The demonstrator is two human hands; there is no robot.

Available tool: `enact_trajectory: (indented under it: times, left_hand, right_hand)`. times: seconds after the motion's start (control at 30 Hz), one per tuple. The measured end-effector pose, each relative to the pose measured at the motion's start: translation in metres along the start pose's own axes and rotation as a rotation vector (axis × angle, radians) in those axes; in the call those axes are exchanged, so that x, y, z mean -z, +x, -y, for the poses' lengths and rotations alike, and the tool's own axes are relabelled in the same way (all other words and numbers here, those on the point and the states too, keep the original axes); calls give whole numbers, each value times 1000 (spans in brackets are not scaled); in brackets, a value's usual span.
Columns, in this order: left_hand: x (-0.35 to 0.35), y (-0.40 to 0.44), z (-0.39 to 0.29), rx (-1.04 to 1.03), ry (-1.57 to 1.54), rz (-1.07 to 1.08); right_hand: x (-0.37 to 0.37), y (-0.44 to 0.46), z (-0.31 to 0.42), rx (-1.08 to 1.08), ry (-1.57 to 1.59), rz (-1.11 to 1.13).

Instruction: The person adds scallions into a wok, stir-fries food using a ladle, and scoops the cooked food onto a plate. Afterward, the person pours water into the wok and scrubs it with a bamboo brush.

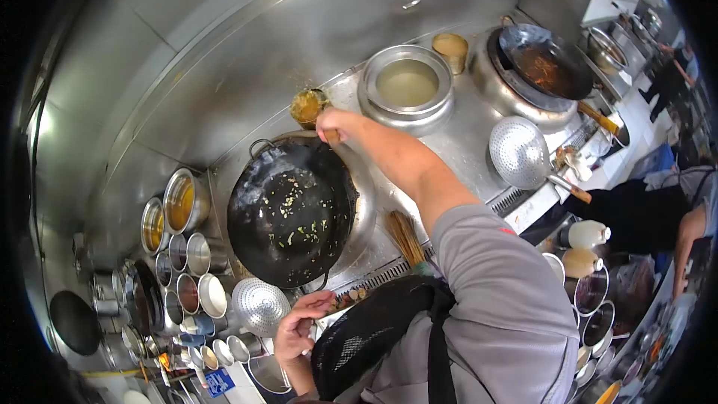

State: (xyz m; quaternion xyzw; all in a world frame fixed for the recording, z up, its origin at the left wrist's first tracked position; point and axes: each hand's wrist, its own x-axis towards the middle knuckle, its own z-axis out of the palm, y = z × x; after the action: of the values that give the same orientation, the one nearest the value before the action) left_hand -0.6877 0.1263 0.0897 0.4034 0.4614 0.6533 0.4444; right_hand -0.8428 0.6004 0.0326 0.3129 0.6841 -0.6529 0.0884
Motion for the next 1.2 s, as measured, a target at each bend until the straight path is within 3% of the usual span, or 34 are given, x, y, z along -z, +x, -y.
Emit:
enact_trajectory:
  times: [0.1,0.17,0.23,0.33,0.43,0.47,0.53,0.6,0.67,0.73,0.77,0.8,0.83,0.87,1.03,1.2]
  left_hand:
    - [10,19,30,50,-122,-23]
    - [10,49,38,17,-65,-30]
    - [11,79,46,-6,-1,-34]
    - [19,141,80,122,166,-22]
    - [12,185,110,206,-8,-65]
    - [9,201,117,213,-5,-36]
    - [2,235,132,271,-354,-162]
    - [2,273,153,277,-345,-207]
    - [-2,309,169,300,-301,-266]
    - [-3,341,186,340,-232,-331]
    - [4,355,201,342,-216,-328]
    - [3,365,206,351,-198,-325]
    - [1,374,212,369,-156,-340]
    - [-4,380,214,395,-166,-334]
    - [15,394,249,514,-195,-310]
    - [49,418,291,706,-145,-405]
  right_hand:
    - [13,-7,-79,412,-551,-298]
    - [38,-40,-128,590,-594,-387]
    - [49,-92,-154,473,-650,-450]
    - [70,-144,-216,357,-666,-615]
    - [88,-187,-232,256,-596,-728]
    - [93,-196,-225,181,-558,-741]
    - [106,-201,-218,91,-502,-784]
    - [121,-186,-218,-1,-386,-786]
    - [129,-161,-225,93,-258,-812]
    - [137,-132,-233,242,235,-544]
    - [124,-164,-204,233,748,-405]
    - [123,-177,-191,109,886,-314]
    - [114,-182,-186,191,1072,-364]
    - [112,-175,-198,253,1139,-247]
    - [86,-234,-234,302,1158,-175]
    - [69,-311,-245,326,1039,-231]
